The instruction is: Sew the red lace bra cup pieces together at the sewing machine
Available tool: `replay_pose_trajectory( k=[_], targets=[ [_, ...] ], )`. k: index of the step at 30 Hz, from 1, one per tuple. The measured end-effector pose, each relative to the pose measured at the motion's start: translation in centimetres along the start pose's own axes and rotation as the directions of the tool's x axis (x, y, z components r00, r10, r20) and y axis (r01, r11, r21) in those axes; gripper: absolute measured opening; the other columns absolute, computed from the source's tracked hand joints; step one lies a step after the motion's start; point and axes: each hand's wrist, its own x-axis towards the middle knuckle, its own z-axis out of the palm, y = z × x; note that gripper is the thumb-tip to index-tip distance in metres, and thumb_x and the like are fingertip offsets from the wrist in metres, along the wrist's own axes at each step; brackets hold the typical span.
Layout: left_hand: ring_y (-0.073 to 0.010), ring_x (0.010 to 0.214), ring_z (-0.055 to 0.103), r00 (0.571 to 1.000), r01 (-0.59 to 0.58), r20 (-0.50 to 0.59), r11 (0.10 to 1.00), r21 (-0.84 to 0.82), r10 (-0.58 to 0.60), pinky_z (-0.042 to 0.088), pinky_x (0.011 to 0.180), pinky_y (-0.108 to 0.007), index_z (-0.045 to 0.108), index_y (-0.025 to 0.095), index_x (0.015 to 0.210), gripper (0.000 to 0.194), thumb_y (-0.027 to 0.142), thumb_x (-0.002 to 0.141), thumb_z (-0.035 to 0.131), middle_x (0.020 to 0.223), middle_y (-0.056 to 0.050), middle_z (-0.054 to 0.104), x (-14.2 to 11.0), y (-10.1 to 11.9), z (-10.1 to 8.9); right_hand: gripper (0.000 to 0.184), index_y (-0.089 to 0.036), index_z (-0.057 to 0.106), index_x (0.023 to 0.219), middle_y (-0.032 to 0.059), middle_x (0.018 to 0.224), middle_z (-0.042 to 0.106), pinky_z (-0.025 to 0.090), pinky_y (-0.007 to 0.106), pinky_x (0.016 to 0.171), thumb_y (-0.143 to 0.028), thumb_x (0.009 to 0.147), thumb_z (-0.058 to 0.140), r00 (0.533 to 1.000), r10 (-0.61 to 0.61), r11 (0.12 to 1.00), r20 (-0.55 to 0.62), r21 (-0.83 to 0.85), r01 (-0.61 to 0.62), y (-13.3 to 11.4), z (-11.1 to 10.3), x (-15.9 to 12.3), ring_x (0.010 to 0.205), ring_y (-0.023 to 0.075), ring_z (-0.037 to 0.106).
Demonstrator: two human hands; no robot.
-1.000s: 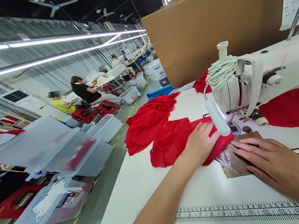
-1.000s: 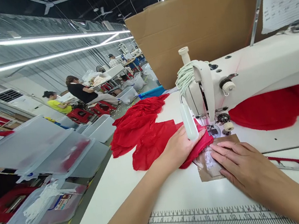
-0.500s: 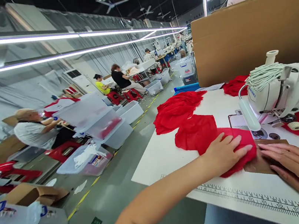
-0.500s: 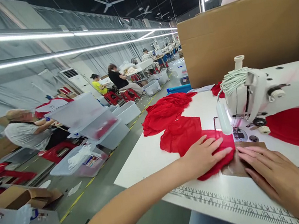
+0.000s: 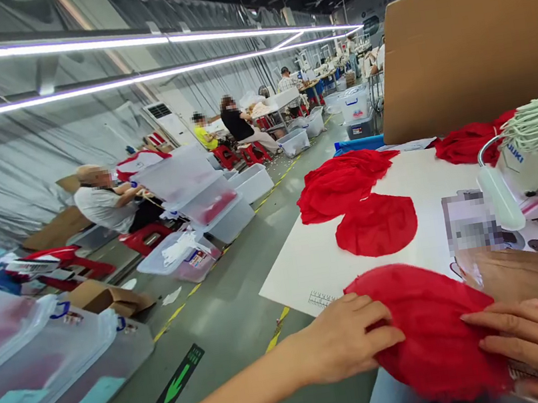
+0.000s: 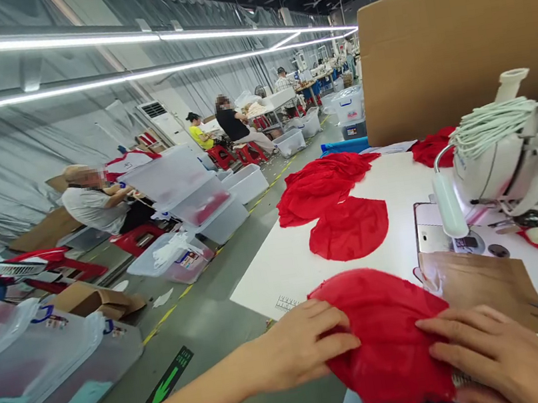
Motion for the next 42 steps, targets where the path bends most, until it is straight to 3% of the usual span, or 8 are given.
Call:
replay_pose_trajectory(
  k=[5,10,13,18,23,27,35,42],
  targets=[
    [-0.0166,0.077,0.057,0.980,0.193,0.028,0.904,-0.382,-0.197,0.043,0.074,-0.031,0.066,0.020,0.089,0.019,0.037,0.097,0.062,0.083,-0.002,0.065,-0.7,-1.5,-1.2,0.022,-0.034,0.077,0.111,0.0062,0.115,0.077,0.061,0.032,0.085,-0.039,0.098,0.060,0.996,0.045,0.973,0.075,0.222,-0.061,0.1,-0.9,2.9,0.100,0.0258,0.074],
    [-0.0115,0.070,0.055,0.840,0.325,0.197,0.176,-0.929,-0.506,0.043,0.066,-0.023,0.059,0.018,0.080,0.051,0.062,0.074,0.081,0.077,0.002,0.059,1.5,-5.7,-5.4,0.043,-0.026,0.069,0.087,0.0039,0.077,0.069,0.058,0.029,0.053,-0.065,0.095,0.053,0.819,0.573,0.701,-0.020,0.529,-0.478,-1.6,-2.1,11.4,0.062,0.0205,0.064],
    [-0.0116,0.074,0.060,0.684,0.208,0.178,-0.045,-0.977,-0.707,0.046,0.069,-0.022,0.059,0.019,0.084,0.051,0.060,0.069,0.086,0.083,0.001,0.063,4.2,-9.1,-6.5,0.042,-0.026,0.058,0.082,-0.0008,0.067,0.056,0.052,0.027,0.048,-0.066,0.094,0.051,0.736,0.671,0.643,-0.090,0.565,-0.517,0.1,-0.9,16.7,0.057,0.0175,0.057],
    [-0.0090,0.061,0.056,0.473,0.392,0.202,-0.001,-0.920,-0.858,0.041,0.057,-0.020,0.050,0.018,0.071,0.039,0.040,0.078,0.082,0.068,0.004,0.059,7.4,-13.6,-5.0,0.058,-0.022,0.045,0.141,0.0127,0.110,0.067,0.061,0.047,0.077,-0.051,0.091,0.050,0.717,0.646,0.740,-0.262,0.443,-0.505,5.4,2.7,20.3,0.096,0.0306,0.069],
    [-0.0103,0.056,0.053,0.425,0.537,0.177,0.090,-0.839,-0.888,0.039,0.054,-0.021,0.049,0.019,0.069,0.030,0.029,0.085,0.073,0.060,0.005,0.054,7.7,-15.1,-2.9,0.039,-0.020,0.066,0.122,0.0199,0.140,0.058,0.043,0.063,0.107,-0.040,0.092,0.050,0.856,0.422,0.906,-0.299,0.178,-0.385,6.1,4.3,18.9,0.129,0.0393,0.055],
    [-0.0139,0.065,0.060,0.436,0.681,0.098,0.257,-0.686,-0.894,0.045,0.060,-0.024,0.057,0.018,0.072,0.019,0.021,0.090,0.064,0.068,0.002,0.060,7.5,-15.4,-2.8,0.028,-0.026,0.076,0.097,0.0106,0.109,0.076,0.057,0.047,0.082,-0.036,0.095,0.049,0.981,0.145,0.989,-0.131,0.059,-0.139,4.0,4.8,18.6,0.097,0.0299,0.070],
    [-0.0310,0.121,0.056,0.487,0.841,-0.270,0.530,-0.111,-0.830,0.046,0.100,-0.043,0.068,0.019,0.101,0.014,0.023,0.098,0.055,0.125,-0.012,0.060,8.9,-16.3,-5.8,0.030,-0.021,0.072,0.119,0.0124,0.121,0.075,0.055,0.046,0.081,-0.023,0.100,0.048,0.988,-0.107,0.991,-0.112,-0.086,0.098,0.7,5.4,18.9,0.102,0.0290,0.069],
    [-0.0291,0.117,0.056,0.675,0.736,-0.261,0.655,0.171,-0.690,0.041,0.101,-0.040,0.067,0.020,0.105,0.018,0.022,0.088,0.073,0.121,-0.012,0.063,11.2,-20.4,-8.0,0.032,-0.022,0.073,0.118,0.0140,0.122,0.073,0.060,0.046,0.082,-0.017,0.099,0.047,0.984,-0.110,0.992,-0.137,-0.081,0.100,0.6,5.5,19.0,0.105,0.0287,0.068]
  ],
)
